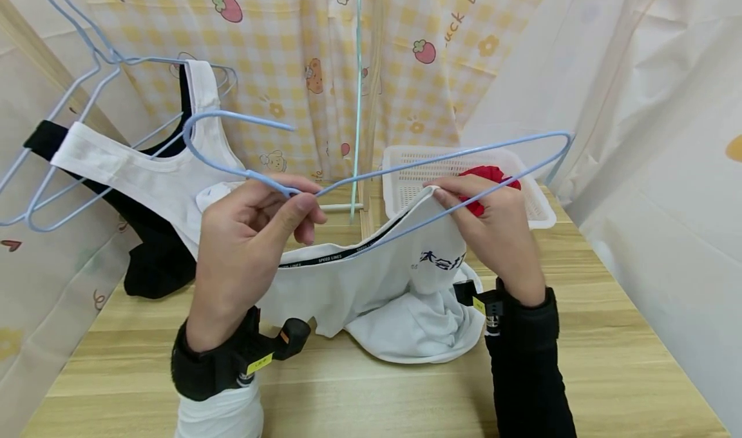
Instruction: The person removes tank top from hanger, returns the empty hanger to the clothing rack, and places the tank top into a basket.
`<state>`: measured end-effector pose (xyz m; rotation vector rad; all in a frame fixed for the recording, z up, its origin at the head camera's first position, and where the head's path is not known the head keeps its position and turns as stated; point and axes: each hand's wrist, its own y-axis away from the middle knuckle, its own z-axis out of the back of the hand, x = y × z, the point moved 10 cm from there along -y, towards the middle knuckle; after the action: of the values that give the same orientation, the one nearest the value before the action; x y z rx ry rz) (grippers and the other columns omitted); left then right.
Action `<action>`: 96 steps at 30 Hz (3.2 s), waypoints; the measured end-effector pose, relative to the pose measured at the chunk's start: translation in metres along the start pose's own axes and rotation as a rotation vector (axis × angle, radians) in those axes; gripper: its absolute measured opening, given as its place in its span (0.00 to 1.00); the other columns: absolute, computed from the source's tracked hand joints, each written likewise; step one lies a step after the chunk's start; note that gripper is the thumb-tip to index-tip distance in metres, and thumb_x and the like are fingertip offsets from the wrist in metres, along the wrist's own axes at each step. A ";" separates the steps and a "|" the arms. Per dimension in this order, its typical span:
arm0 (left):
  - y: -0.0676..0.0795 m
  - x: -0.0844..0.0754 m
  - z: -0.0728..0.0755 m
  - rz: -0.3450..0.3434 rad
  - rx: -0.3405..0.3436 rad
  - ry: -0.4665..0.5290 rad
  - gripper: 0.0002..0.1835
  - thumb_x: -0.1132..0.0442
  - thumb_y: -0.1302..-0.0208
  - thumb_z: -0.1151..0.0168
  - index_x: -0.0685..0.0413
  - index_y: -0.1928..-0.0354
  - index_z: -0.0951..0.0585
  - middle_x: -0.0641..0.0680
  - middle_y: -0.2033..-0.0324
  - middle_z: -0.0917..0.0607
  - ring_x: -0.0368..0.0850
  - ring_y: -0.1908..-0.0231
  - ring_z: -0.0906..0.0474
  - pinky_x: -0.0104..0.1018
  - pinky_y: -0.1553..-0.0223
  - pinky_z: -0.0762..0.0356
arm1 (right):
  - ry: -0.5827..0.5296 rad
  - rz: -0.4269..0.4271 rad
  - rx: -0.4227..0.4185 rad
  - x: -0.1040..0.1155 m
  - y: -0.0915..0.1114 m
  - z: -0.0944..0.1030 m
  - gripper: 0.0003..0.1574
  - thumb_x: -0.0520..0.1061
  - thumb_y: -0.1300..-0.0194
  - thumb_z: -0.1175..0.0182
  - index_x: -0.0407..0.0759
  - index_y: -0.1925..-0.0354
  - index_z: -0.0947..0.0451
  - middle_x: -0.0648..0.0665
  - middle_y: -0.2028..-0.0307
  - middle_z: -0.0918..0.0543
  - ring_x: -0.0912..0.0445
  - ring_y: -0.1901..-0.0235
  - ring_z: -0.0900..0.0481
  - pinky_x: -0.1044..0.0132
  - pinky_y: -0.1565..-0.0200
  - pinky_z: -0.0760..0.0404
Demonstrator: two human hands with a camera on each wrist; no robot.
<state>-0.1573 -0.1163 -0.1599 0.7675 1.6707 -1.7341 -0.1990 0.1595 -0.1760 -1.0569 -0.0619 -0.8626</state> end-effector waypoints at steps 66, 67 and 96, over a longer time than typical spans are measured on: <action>-0.004 0.025 0.115 0.146 -0.606 -0.529 0.11 0.63 0.20 0.40 0.49 0.48 0.09 0.31 0.72 0.17 0.34 0.73 0.25 0.28 0.69 0.37 | 0.095 -0.148 0.659 -0.033 0.017 -0.109 0.13 0.48 0.25 0.31 0.48 0.46 0.08 0.52 0.53 0.06 0.55 0.54 0.10 0.58 0.55 0.14; -0.005 0.027 0.112 0.157 -0.585 -0.568 0.12 0.63 0.20 0.41 0.49 0.48 0.09 0.27 0.71 0.17 0.33 0.74 0.27 0.28 0.70 0.38 | 0.095 -0.152 0.658 -0.034 0.016 -0.109 0.13 0.48 0.25 0.31 0.49 0.46 0.08 0.52 0.53 0.06 0.55 0.54 0.10 0.58 0.55 0.14; -0.100 0.053 0.026 0.068 -0.119 -0.700 0.20 0.73 0.18 0.55 0.62 0.36 0.17 0.63 0.54 0.10 0.58 0.58 0.16 0.38 0.56 0.33 | 0.063 -0.185 0.626 -0.038 0.014 -0.087 0.15 0.45 0.25 0.32 0.47 0.43 0.09 0.49 0.52 0.07 0.53 0.54 0.12 0.54 0.51 0.13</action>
<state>-0.2674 -0.1413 -0.1339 0.1204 1.2263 -1.5831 -0.2461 0.1173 -0.2482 -0.4397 -0.3582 -0.9566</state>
